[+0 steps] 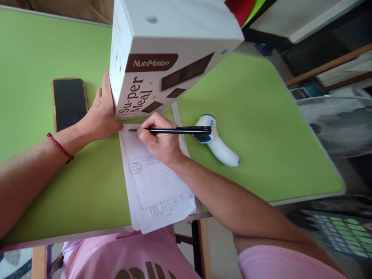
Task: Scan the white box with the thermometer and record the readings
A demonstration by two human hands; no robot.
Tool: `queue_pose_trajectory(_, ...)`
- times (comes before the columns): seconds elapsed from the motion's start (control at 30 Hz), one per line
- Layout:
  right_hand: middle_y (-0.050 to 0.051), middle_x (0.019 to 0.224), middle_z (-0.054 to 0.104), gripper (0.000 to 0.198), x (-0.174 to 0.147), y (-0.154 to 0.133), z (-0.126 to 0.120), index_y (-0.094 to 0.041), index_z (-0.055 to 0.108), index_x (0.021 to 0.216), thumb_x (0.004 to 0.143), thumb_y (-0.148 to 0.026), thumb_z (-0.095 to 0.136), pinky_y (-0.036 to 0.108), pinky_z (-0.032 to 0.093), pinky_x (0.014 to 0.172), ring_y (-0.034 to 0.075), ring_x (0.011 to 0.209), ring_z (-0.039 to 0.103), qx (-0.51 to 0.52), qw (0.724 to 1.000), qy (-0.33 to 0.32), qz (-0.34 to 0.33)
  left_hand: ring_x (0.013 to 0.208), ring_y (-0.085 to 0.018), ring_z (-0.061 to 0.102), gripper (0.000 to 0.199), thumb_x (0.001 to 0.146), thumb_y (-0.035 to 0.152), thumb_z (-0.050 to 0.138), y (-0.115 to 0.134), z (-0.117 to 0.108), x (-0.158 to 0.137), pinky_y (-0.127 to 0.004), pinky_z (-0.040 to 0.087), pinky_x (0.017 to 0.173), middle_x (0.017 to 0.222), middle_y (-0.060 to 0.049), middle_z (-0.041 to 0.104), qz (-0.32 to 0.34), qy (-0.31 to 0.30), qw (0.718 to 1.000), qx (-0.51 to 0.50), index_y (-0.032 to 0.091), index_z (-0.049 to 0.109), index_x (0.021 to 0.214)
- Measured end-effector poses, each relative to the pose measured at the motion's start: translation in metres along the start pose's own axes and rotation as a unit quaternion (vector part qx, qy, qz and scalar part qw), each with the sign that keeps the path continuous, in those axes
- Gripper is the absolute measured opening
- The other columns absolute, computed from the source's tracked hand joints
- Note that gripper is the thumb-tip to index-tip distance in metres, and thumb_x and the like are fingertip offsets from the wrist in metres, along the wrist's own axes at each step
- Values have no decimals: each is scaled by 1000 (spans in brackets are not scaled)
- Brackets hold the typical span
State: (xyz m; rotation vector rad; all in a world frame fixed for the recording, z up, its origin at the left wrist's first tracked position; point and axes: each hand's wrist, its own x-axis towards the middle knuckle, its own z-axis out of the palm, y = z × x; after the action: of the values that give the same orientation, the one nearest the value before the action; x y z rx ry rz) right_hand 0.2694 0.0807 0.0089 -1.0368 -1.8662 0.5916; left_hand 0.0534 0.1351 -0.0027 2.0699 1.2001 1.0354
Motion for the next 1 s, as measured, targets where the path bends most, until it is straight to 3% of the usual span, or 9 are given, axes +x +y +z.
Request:
queue_pose_trajectory(0.27, -7, 59, 51, 18, 0, 1, 1, -26, 49, 73, 85, -27, 62, 28, 37, 52, 11, 52, 41, 9, 1000, 1, -5, 150, -50, 36, 107, 57, 32, 90, 2, -2, 0, -69, 31, 128, 159, -16, 42, -17, -5, 1000, -8, 21, 37, 150)
queue_pose_trajectory(0.5, -7, 59, 52, 16, -1, 1, 1, -26, 48, 73, 84, -25, 60, 28, 37, 53, 11, 52, 41, 12, 1000, -22, -4, 150, -50, 36, 103, 59, 33, 93, -2, -1, -1, -67, 32, 127, 155, -11, 46, 5, 4, 1000, -7, 28, 41, 147)
queue_pose_trajectory(0.7, -7, 58, 54, 17, -1, 0, 1, -26, 49, 73, 84, -24, 62, 28, 37, 53, 12, 52, 44, 30, 1000, 3, -7, 146, -47, 40, 105, 60, 29, 89, -1, -2, -1, -67, 36, 125, 155, -16, 43, 5, -3, 1000, 25, 21, 34, 150)
queue_pose_trajectory(1.0, -7, 61, 53, 17, 0, 1, 1, -26, 50, 76, 86, -27, 63, 29, 40, 56, 12, 54, 43, 21, 999, -27, 2, 147, -47, 39, 105, 59, 29, 93, -2, 1, -2, -66, 37, 124, 155, -11, 46, 10, 13, 1000, 10, 29, 38, 149)
